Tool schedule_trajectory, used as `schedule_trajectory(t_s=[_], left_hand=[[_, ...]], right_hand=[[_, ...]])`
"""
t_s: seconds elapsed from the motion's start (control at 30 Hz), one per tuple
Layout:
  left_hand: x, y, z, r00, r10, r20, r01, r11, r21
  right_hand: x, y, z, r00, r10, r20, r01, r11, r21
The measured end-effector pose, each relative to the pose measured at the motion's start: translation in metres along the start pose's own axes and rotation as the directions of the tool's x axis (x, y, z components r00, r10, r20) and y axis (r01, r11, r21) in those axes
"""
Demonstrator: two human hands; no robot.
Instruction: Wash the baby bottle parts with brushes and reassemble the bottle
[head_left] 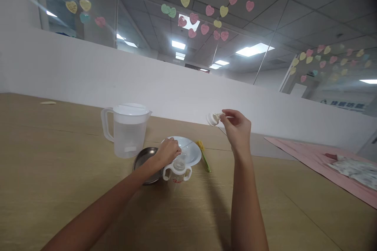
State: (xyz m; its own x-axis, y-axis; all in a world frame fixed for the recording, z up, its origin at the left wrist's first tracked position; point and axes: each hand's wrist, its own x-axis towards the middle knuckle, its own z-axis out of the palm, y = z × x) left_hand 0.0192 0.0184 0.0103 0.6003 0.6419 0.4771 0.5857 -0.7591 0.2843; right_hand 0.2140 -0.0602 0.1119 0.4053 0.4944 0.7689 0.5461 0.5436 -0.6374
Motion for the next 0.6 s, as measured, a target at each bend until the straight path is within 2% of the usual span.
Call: schedule_trajectory(t_s=[0.17, 0.27, 0.37, 0.43, 0.5, 0.6], left_hand=[[0.0, -0.02, 0.011, 0.997, -0.031, 0.066, 0.039, 0.992, -0.12], [0.005, -0.027, 0.005, 0.996, -0.074, 0.056, 0.084, 0.974, -0.209], [0.008, -0.014, -0.017, 0.986, -0.153, -0.061, 0.108, 0.88, -0.463], [0.007, 0.002, -0.035, 0.983, -0.141, -0.119, 0.047, 0.815, -0.577], [0.004, 0.017, -0.049, 0.978, -0.126, -0.166, 0.005, 0.81, -0.587], [0.002, 0.027, -0.056, 0.973, -0.087, -0.212, -0.041, 0.845, -0.533]], right_hand=[[-0.008, -0.01, 0.015, 0.994, -0.035, 0.103, 0.039, 0.999, -0.036], [-0.012, -0.01, 0.023, 0.988, -0.045, 0.149, 0.056, 0.996, -0.067], [-0.015, -0.009, 0.032, 0.979, -0.052, 0.195, 0.069, 0.994, -0.079], [-0.018, -0.01, 0.039, 0.971, -0.064, 0.231, 0.082, 0.994, -0.07], [-0.022, -0.012, 0.046, 0.955, -0.096, 0.281, 0.114, 0.992, -0.049], [-0.03, -0.015, 0.057, 0.907, -0.169, 0.387, 0.188, 0.982, -0.013]])
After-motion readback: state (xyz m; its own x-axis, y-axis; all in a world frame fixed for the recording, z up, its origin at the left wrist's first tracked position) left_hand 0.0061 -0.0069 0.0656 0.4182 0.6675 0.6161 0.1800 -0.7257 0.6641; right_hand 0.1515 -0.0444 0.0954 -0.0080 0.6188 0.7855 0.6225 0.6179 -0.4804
